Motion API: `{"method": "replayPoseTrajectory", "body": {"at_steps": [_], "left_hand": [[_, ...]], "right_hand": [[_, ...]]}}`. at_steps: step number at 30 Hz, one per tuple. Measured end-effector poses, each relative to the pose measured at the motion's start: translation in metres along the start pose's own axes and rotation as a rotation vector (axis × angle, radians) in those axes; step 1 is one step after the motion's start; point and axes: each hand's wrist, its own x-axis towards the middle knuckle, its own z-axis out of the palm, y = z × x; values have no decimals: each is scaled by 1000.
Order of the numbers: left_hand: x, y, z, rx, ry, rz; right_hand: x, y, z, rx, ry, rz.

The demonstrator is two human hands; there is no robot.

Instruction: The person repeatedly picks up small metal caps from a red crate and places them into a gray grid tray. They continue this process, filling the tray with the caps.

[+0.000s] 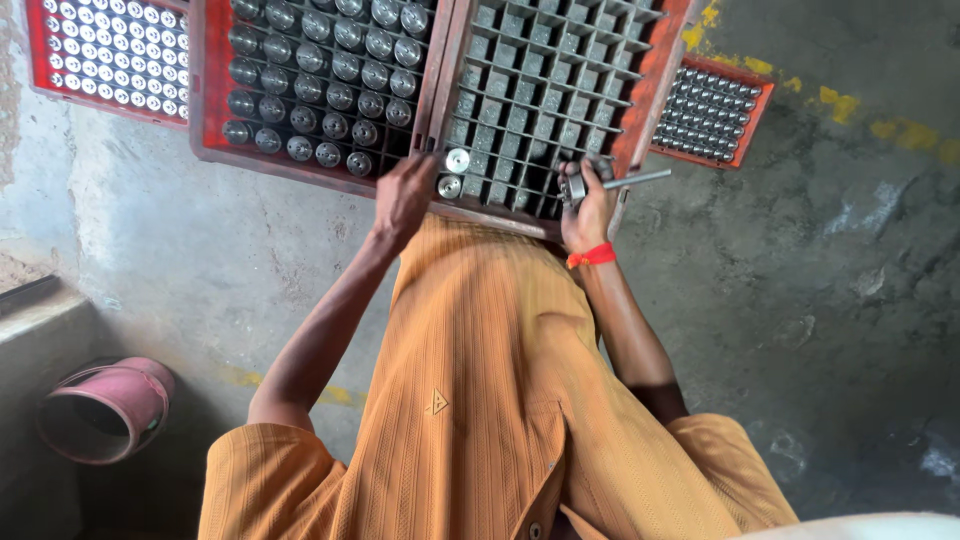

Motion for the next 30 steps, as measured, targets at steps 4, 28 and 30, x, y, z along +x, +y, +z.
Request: {"method": "replayPoseTrajectory", "body": {"at_steps": [4,28,30], "left_hand": [[17,-34,-29,112,290,-65],[21,79,-8,-465,-62,-156],[15,86,-3,-464,-147,-157]], "right_hand": [[-12,5,4,67,27,54],[-28,17,86,6,-179,-115],[-31,11,90,-20,-184,-97]]}}
